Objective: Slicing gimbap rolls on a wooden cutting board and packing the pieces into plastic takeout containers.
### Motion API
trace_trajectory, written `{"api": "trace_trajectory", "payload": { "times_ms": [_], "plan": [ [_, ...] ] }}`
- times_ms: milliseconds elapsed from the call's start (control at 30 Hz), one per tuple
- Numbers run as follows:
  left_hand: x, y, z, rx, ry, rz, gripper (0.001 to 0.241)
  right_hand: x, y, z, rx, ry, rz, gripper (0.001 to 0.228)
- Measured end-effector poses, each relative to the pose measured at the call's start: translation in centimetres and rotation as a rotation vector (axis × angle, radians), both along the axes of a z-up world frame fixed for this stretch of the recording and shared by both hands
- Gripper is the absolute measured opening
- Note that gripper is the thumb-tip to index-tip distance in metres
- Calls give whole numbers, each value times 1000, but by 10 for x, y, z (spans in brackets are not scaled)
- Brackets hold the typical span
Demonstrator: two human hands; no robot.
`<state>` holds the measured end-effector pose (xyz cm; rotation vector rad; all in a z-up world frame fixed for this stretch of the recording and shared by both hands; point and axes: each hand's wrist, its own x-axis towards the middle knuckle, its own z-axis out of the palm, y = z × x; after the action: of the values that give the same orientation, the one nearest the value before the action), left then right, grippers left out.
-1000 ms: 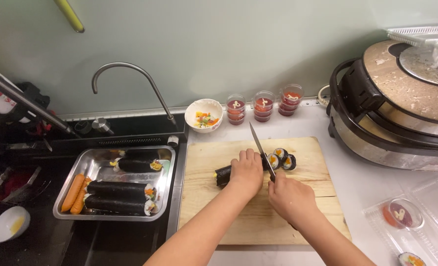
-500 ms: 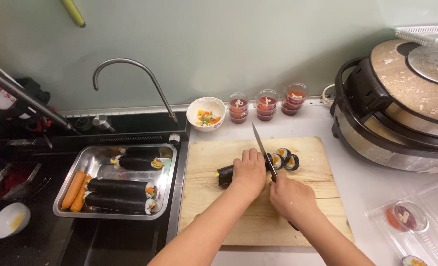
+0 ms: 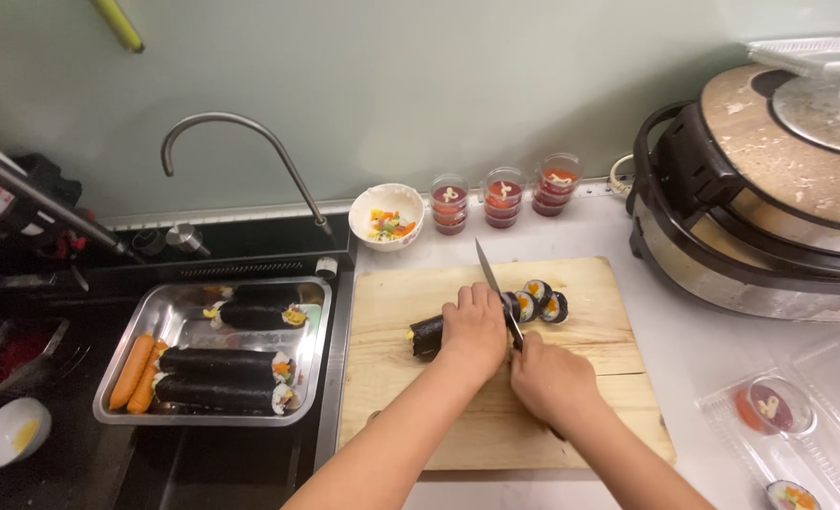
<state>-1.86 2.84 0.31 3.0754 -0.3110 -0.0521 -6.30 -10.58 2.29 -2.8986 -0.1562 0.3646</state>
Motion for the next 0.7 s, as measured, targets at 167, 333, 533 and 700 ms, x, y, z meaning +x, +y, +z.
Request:
{"api": "trace_trajectory", "payload": {
  "times_ms": [167, 333, 533, 700],
  "plan": [
    [4, 0, 1, -3, 31, 28, 54, -58, -30, -7, -77, 54, -15, 35],
    [5, 4, 4, -12, 87, 25, 55, -71, -40, -14, -175, 153, -63, 33],
    [-11, 7, 52, -53, 215, 18, 72, -40, -23, 11, -29, -66, 24, 33],
    [0, 22, 18, -126, 59, -42, 93, -55, -27, 40, 45, -152, -22, 30]
  ]
}}
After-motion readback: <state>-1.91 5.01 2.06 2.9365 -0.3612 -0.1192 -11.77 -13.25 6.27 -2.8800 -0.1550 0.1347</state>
